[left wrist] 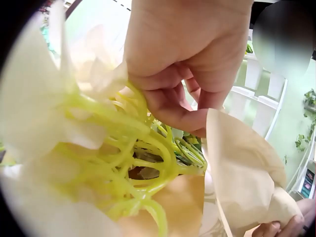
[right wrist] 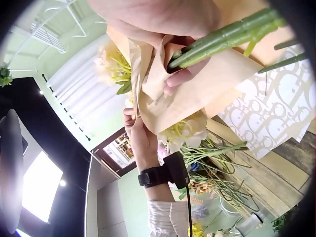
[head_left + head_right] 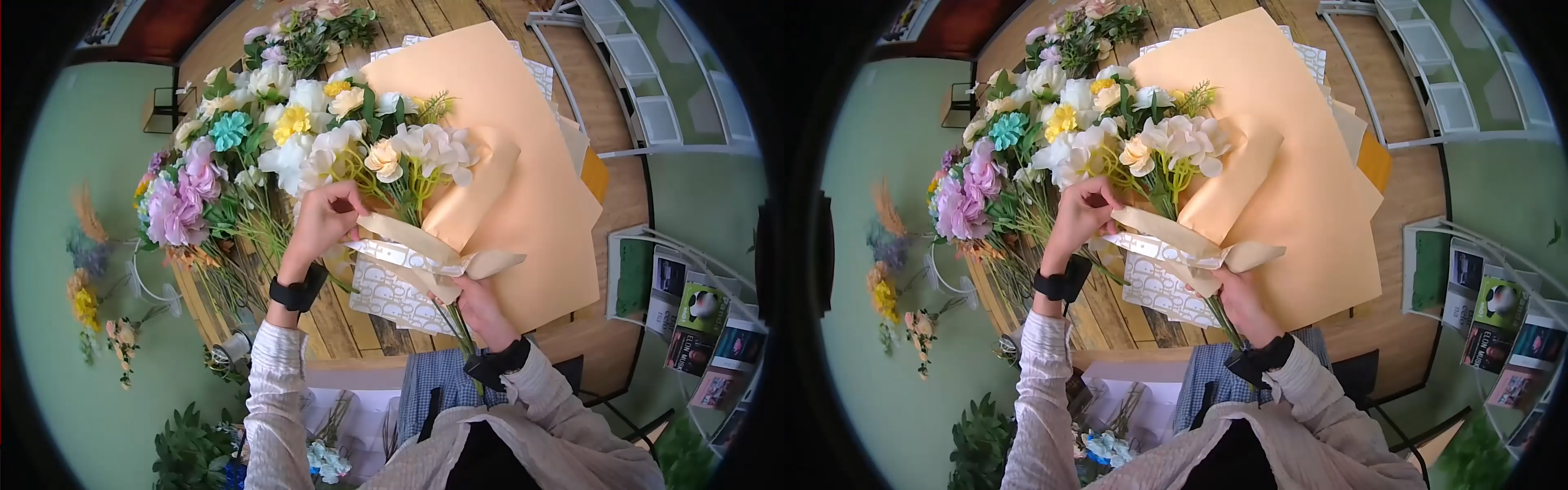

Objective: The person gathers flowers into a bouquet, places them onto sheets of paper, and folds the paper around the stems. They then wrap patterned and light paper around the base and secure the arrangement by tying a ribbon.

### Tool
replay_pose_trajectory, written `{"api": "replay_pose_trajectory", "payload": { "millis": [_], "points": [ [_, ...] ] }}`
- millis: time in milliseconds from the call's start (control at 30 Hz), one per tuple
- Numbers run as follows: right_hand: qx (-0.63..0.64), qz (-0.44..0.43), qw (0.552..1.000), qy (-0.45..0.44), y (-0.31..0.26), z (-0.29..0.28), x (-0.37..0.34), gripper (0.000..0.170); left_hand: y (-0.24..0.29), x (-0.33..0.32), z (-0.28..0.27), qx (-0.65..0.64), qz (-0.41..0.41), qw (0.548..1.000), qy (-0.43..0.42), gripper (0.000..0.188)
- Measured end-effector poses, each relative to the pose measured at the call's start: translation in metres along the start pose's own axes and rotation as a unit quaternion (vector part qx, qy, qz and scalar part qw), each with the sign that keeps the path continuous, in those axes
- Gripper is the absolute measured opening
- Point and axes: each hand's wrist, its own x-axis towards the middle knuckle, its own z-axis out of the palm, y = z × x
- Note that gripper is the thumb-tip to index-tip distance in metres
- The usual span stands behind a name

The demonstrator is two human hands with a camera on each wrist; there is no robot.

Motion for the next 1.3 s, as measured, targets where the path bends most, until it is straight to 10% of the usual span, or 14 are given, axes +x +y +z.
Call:
{"api": "replay_pose_trajectory", "payload": {
  "millis": [167,267,467,600,667,1133,1300],
  "points": [
    [0.008,-0.001,0.999,0.048,-0.004,0.010,-0.006,0.026,0.012,0.003,-0.006,0.013,0.015,0.998,-0.058,0.013],
    [0.005,0.005,1.000,0.023,-0.003,0.004,-0.003,0.025,0.003,0.002,-0.007,0.228,0.113,0.966,-0.044,0.012],
    [0.000,-0.010,1.000,0.005,-0.002,-0.001,-0.002,0.027,0.017,-0.030,0.021,0.156,0.196,0.938,0.241,0.029],
    [0.041,0.026,0.999,-0.001,-0.005,0.007,-0.006,0.029,0.002,-0.094,0.080,-0.046,0.074,0.906,0.414,0.014],
    [0.022,0.047,0.999,-0.011,-0.008,0.007,-0.005,0.030,-0.021,-0.110,0.132,-0.082,-0.067,0.941,0.322,0.019],
    [-0.174,-0.157,0.963,0.131,0.000,0.029,-0.021,0.032,-0.025,-0.074,0.181,-0.318,-0.073,0.875,0.358,0.031],
    [-0.153,-0.171,0.973,0.002,-0.002,0.006,-0.034,0.028,-0.034,-0.081,0.178,-0.381,-0.054,0.861,0.333,0.028]
  ]
}}
